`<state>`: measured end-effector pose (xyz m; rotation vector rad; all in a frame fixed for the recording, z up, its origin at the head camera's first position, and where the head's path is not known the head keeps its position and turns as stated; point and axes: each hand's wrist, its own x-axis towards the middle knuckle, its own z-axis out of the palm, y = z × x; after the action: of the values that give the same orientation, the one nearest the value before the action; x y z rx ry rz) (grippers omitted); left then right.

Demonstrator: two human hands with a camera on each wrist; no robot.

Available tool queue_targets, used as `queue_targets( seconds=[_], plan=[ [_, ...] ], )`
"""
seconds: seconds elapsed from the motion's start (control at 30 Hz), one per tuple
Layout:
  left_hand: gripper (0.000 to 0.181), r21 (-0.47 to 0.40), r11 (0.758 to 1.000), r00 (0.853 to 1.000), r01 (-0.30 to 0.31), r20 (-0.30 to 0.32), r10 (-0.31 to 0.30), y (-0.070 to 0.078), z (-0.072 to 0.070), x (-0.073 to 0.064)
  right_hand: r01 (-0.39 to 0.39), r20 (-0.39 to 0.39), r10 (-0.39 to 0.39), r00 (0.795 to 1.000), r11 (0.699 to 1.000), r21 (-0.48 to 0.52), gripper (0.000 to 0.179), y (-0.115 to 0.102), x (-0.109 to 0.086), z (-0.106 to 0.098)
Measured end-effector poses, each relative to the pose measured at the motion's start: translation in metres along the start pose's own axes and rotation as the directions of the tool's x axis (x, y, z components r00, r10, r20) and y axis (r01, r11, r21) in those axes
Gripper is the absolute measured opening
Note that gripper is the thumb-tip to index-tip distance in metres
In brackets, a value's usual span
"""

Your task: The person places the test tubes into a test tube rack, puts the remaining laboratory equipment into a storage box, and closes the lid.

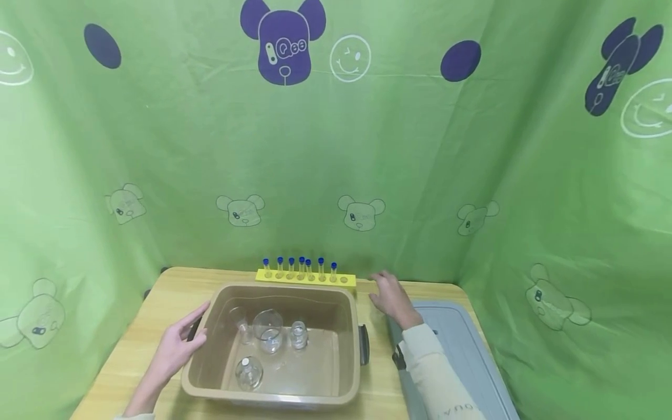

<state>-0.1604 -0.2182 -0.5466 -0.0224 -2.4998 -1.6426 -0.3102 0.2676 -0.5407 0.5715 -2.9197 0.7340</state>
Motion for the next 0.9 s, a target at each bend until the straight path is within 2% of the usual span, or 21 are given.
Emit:
queue_targets(
  seconds=[0.13,0.23,0.5,0.9],
  plan=[
    [0.063,0.009,1.0,1.0,-0.001,0.002,0.0,-0.001,0.002,0.0,-0.056,0.079,0.057,0.995,0.998,-0.014,0.053,0.013,-0.003,0.01],
    [0.063,0.012,1.0,1.0,0.004,-0.005,-0.003,-0.002,0.002,0.0,-0.064,0.113,0.066,0.991,0.998,-0.023,0.055,0.02,-0.004,0.017],
    [0.063,0.0,1.0,1.0,-0.013,-0.008,0.013,-0.004,0.002,0.001,0.018,0.124,-0.011,0.992,0.998,-0.058,0.054,0.029,-0.006,0.033],
    [0.064,0.003,1.0,1.0,-0.017,-0.014,0.017,-0.004,0.002,0.002,-0.037,0.128,0.047,0.991,0.996,-0.085,0.047,0.032,-0.01,0.045]
  ],
)
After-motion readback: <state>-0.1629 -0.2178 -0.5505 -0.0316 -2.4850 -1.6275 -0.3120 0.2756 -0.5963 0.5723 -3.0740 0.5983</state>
